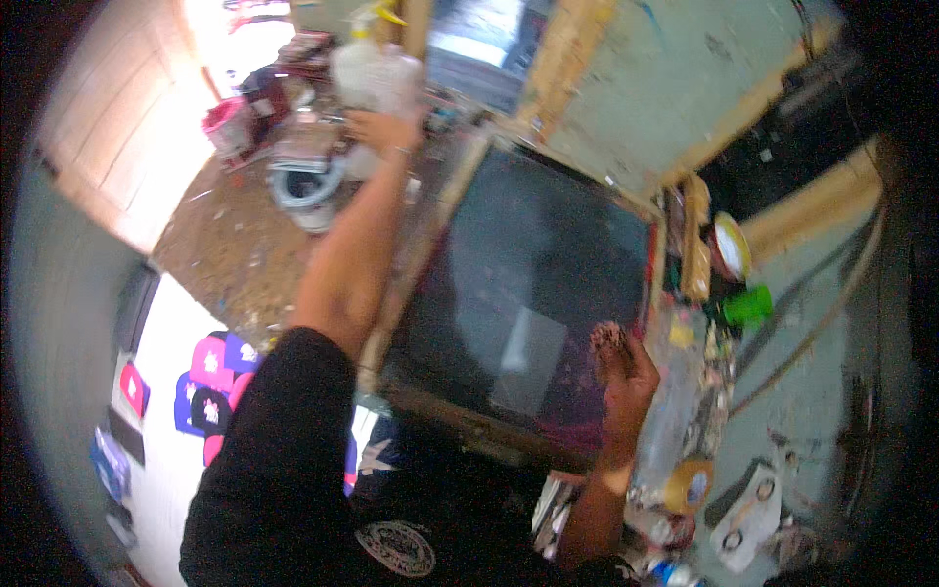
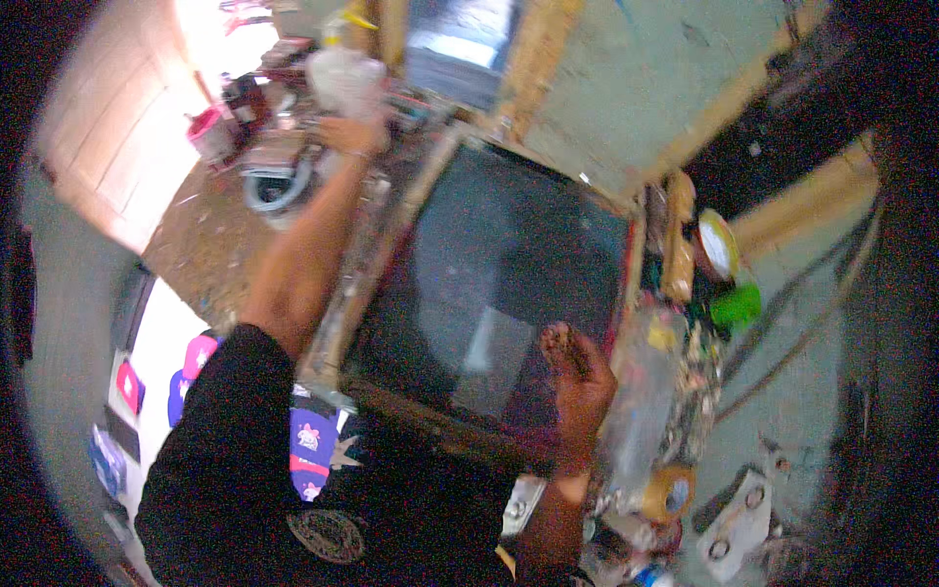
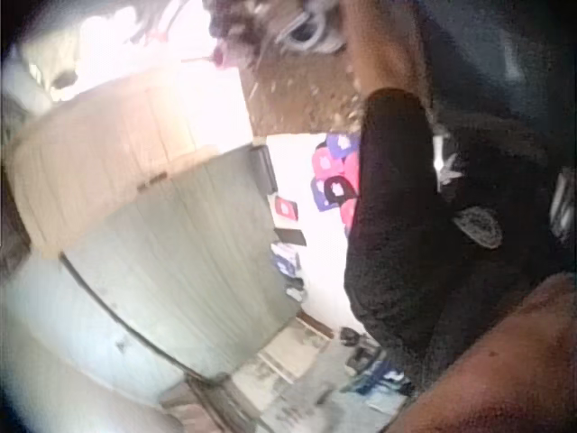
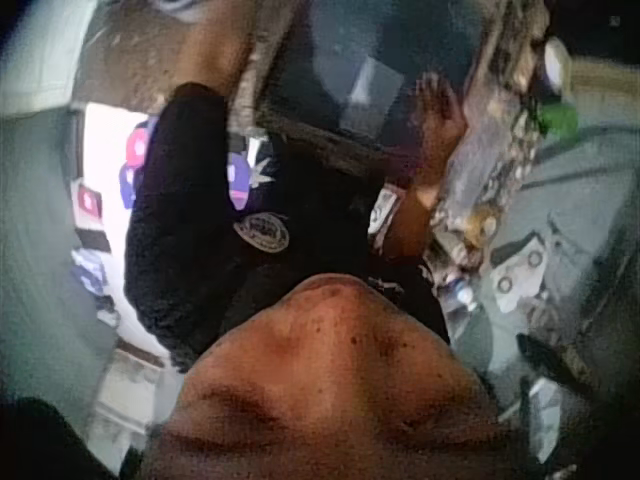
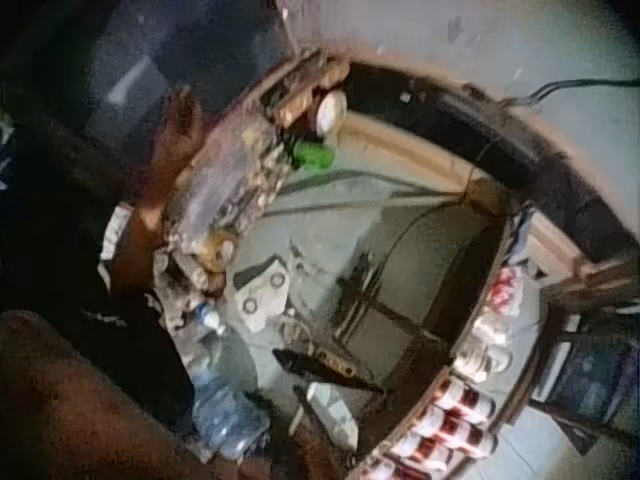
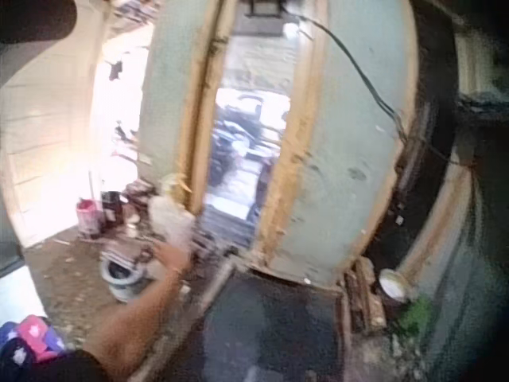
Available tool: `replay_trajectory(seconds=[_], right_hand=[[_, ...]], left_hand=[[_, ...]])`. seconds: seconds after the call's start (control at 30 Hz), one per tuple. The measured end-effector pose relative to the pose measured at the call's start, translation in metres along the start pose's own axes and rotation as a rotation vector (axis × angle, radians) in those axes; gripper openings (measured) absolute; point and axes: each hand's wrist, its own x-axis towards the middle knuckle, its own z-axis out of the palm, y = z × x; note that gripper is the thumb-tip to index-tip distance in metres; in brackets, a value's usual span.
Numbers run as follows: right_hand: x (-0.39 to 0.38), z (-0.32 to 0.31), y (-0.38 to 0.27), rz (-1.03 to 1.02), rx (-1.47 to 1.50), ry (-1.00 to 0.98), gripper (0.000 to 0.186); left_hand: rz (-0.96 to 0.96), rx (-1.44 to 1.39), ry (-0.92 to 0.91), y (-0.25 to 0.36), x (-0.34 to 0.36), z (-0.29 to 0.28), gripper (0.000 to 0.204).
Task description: The person performs screen printing on hat panels using a squeegee and ink, then cleans the screen with a solvent and rag.
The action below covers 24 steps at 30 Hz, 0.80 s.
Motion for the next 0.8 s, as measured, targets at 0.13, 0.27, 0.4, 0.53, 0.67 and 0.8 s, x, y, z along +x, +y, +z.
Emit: replay_trajectory(seconds=[0.13,0.27,0.4,0.53,0.67,0.8], right_hand=[[-0.006,-0.017,-0.013,0.097,-0.154,0.038,0.026],[-0.003,-0.043,-0.005,0.315,0.021,0.070,0.029],[0.006,-0.032,-0.005,0.277,0.215,0.072,0.030],[0.022,-0.011,-0.004,0.268,0.344,0.035,0.031],[0.019,0.013,-0.013,0.150,0.469,-0.171,0.030],[0.004,0.026,-0.018,0.224,0.582,-0.181,0.031]], left_hand=[[0.586,-0.494,0.099,-0.032,0.067,-0.002,0.128],[0.439,-0.441,0.017,-0.010,0.022,0.007,0.108],[0.534,-0.539,-0.079,0.041,-0.032,-0.059,0.094],[0.748,-0.541,-0.283,0.084,-0.104,-0.160,0.083],[1.007,-0.382,-0.645,0.089,-0.168,-0.247,0.083],[1.205,-0.045,-0.825,0.055,-0.212,-0.282,0.093]])
